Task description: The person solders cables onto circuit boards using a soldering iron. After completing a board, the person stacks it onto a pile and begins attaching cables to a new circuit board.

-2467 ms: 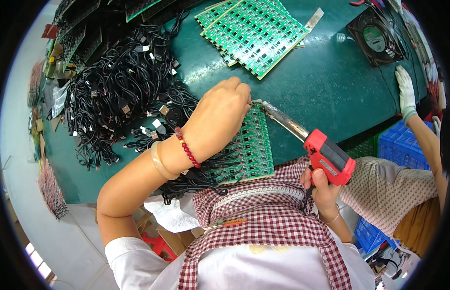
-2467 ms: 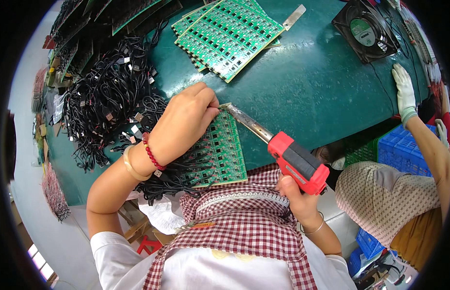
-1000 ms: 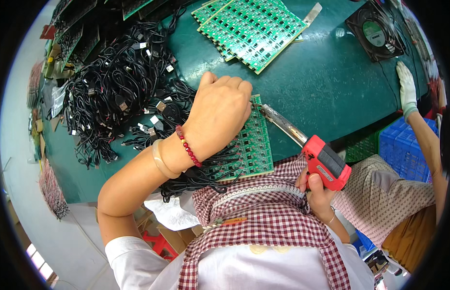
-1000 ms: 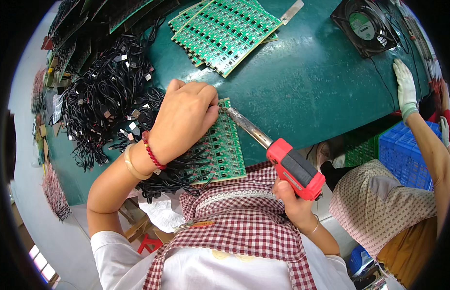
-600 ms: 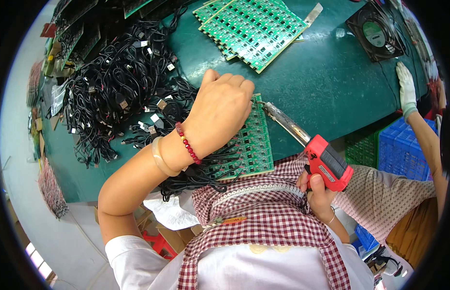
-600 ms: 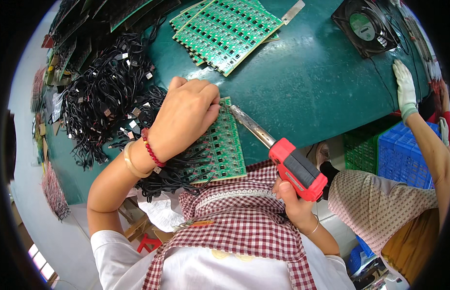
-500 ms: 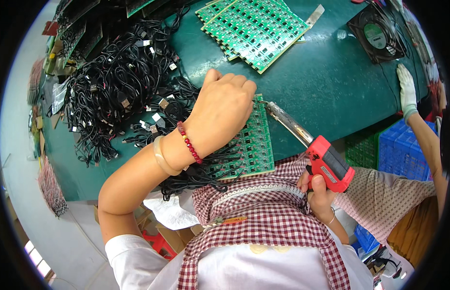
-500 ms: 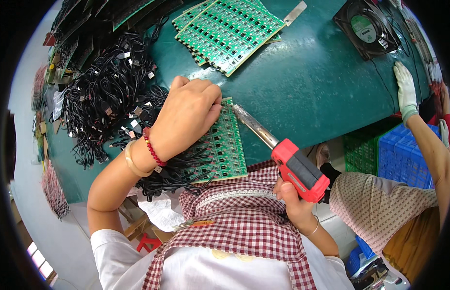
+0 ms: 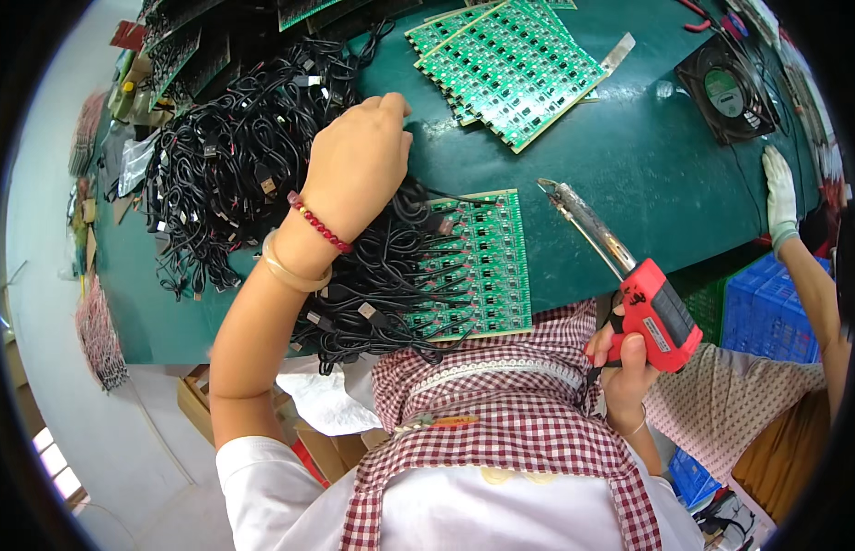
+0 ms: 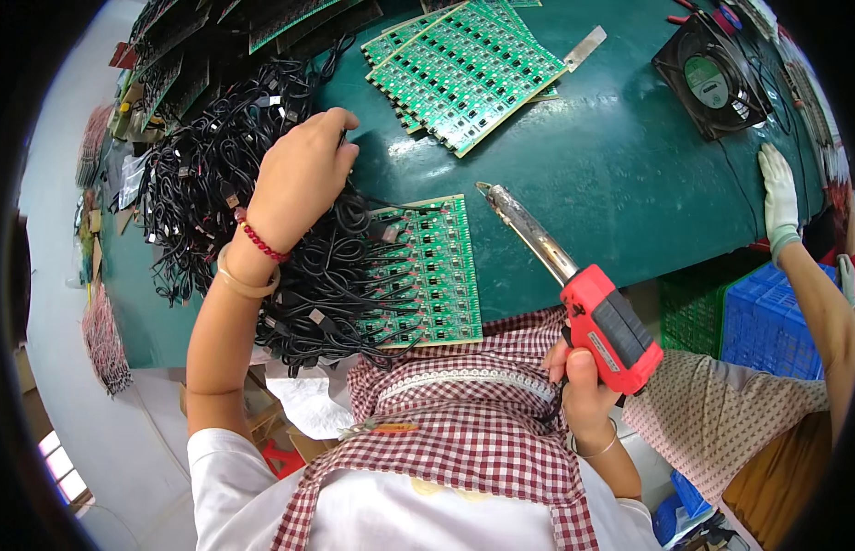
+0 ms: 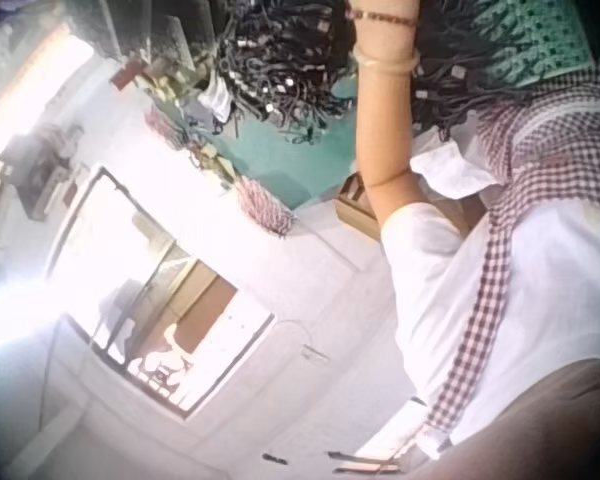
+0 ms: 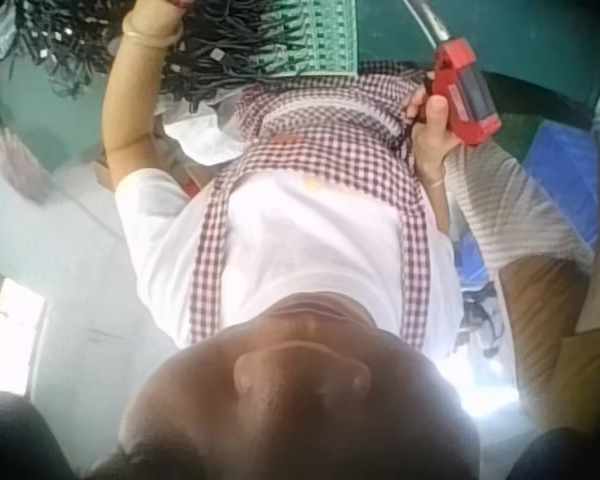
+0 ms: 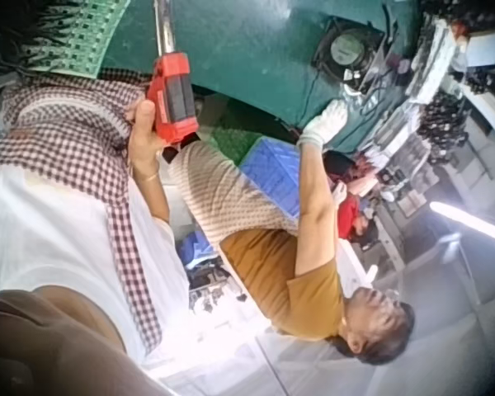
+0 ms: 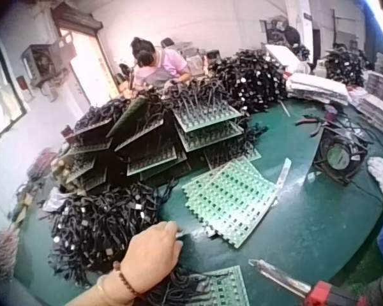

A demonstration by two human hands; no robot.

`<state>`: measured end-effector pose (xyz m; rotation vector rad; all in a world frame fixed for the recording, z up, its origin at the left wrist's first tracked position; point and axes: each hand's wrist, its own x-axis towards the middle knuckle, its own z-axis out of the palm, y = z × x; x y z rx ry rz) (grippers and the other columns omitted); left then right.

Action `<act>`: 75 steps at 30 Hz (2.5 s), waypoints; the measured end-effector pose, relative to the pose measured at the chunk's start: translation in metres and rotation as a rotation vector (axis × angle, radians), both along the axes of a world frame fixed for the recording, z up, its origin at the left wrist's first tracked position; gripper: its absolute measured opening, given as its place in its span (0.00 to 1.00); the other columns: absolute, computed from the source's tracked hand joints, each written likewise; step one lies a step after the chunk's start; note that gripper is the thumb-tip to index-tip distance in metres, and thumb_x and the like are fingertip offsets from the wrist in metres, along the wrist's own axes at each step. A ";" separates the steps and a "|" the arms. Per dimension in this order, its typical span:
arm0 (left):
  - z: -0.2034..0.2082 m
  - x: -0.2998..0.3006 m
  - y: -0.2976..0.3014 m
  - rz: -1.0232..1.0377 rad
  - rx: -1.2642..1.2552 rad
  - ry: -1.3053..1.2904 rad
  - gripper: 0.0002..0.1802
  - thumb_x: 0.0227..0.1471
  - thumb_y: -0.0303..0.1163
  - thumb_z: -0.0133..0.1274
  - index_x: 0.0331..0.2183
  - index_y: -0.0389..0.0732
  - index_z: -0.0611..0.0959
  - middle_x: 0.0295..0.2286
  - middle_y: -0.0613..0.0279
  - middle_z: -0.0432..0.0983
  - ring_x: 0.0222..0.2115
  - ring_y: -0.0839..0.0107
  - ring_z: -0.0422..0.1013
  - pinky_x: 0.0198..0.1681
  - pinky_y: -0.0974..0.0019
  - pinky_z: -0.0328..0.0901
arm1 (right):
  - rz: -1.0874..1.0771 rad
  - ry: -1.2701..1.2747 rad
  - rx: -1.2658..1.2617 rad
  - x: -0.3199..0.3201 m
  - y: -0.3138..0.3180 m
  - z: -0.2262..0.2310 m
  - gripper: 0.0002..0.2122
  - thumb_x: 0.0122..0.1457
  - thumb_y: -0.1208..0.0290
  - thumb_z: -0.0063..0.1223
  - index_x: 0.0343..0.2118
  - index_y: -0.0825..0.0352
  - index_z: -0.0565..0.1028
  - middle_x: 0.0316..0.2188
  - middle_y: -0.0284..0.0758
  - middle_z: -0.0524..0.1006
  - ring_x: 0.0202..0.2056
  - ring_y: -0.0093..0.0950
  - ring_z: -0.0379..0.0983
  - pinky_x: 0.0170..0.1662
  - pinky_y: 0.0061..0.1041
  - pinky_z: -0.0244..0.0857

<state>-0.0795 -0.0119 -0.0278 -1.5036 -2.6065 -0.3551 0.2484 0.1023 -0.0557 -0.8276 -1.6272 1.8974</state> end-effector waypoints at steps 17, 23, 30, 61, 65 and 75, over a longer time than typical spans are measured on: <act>0.020 0.020 0.014 -0.342 -0.134 -0.521 0.06 0.45 0.22 0.48 0.29 0.35 0.78 0.20 0.51 0.76 0.23 0.61 0.74 0.28 0.64 0.67 | -0.041 0.057 0.017 0.002 0.001 -0.001 0.19 0.62 0.58 0.41 0.43 0.72 0.64 0.16 0.33 0.65 0.14 0.21 0.60 0.21 0.22 0.61; 0.034 0.010 0.013 -0.162 0.165 -1.006 0.06 0.56 0.29 0.47 0.32 0.35 0.73 0.23 0.68 0.68 0.24 0.81 0.67 0.26 0.71 0.63 | -0.075 0.061 -0.017 0.006 0.003 -0.002 0.18 0.62 0.58 0.41 0.43 0.72 0.64 0.15 0.33 0.65 0.14 0.21 0.60 0.21 0.23 0.60; 0.073 0.011 0.000 0.078 0.376 -1.508 0.09 0.58 0.33 0.45 0.34 0.36 0.73 0.22 0.70 0.67 0.21 0.81 0.65 0.26 0.76 0.62 | -0.098 0.062 -0.034 0.004 0.006 -0.001 0.18 0.62 0.58 0.40 0.43 0.72 0.64 0.17 0.34 0.66 0.14 0.21 0.60 0.22 0.22 0.60; 0.054 0.051 -0.048 0.278 0.163 -1.051 0.19 0.59 0.27 0.42 0.51 0.31 0.70 0.25 0.70 0.68 0.25 0.84 0.64 0.29 0.79 0.60 | -0.161 0.112 -0.043 0.005 0.010 0.000 0.18 0.63 0.58 0.40 0.43 0.72 0.63 0.17 0.32 0.65 0.14 0.19 0.59 0.21 0.21 0.60; 0.049 0.049 -0.047 0.267 0.171 -0.981 0.19 0.59 0.29 0.43 0.50 0.31 0.71 0.23 0.71 0.67 0.24 0.85 0.61 0.29 0.79 0.59 | -0.128 0.128 -0.027 0.005 0.010 -0.001 0.18 0.63 0.58 0.40 0.43 0.71 0.64 0.16 0.32 0.65 0.14 0.19 0.59 0.21 0.21 0.60; 0.036 0.035 -0.055 0.134 0.150 -1.136 0.15 0.59 0.26 0.42 0.47 0.32 0.73 0.25 0.67 0.72 0.26 0.83 0.67 0.31 0.77 0.64 | -0.136 0.145 -0.053 0.006 0.009 0.002 0.17 0.62 0.60 0.41 0.44 0.72 0.64 0.16 0.33 0.65 0.15 0.19 0.60 0.22 0.22 0.62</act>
